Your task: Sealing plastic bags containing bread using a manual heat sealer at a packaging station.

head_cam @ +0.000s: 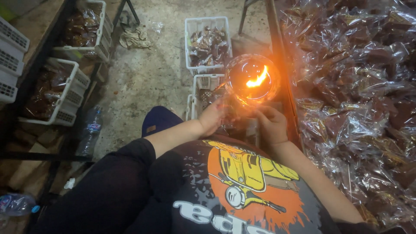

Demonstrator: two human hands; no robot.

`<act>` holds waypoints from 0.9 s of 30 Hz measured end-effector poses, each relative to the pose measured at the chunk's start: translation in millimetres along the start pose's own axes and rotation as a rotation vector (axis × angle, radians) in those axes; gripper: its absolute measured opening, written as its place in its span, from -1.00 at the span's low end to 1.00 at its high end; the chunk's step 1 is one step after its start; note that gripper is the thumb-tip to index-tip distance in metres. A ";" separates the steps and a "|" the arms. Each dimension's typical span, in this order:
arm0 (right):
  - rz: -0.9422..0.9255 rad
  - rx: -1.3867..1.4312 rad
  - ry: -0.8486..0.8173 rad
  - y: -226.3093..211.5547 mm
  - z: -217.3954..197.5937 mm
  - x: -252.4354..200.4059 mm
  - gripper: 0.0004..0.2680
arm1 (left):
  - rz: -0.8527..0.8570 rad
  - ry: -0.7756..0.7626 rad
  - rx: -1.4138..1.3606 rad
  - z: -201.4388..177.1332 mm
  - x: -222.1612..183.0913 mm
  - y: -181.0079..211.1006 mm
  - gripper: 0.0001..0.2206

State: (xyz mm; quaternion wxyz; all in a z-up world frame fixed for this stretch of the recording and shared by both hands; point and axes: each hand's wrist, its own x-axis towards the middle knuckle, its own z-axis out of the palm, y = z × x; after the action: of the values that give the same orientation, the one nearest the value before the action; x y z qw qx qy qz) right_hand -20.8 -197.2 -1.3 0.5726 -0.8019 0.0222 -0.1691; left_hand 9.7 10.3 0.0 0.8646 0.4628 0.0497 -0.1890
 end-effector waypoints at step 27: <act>0.151 0.317 0.022 0.0 -22.0 13.4 -0.60 | -0.063 0.042 0.277 -16.3 2.4 2.0 -0.81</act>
State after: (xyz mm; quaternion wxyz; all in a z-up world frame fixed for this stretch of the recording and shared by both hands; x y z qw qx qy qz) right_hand -14.7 -220.3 8.3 0.7028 -0.6956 0.0618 -0.1357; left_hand 14.2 23.9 -8.3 0.7847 0.5800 0.0559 -0.2113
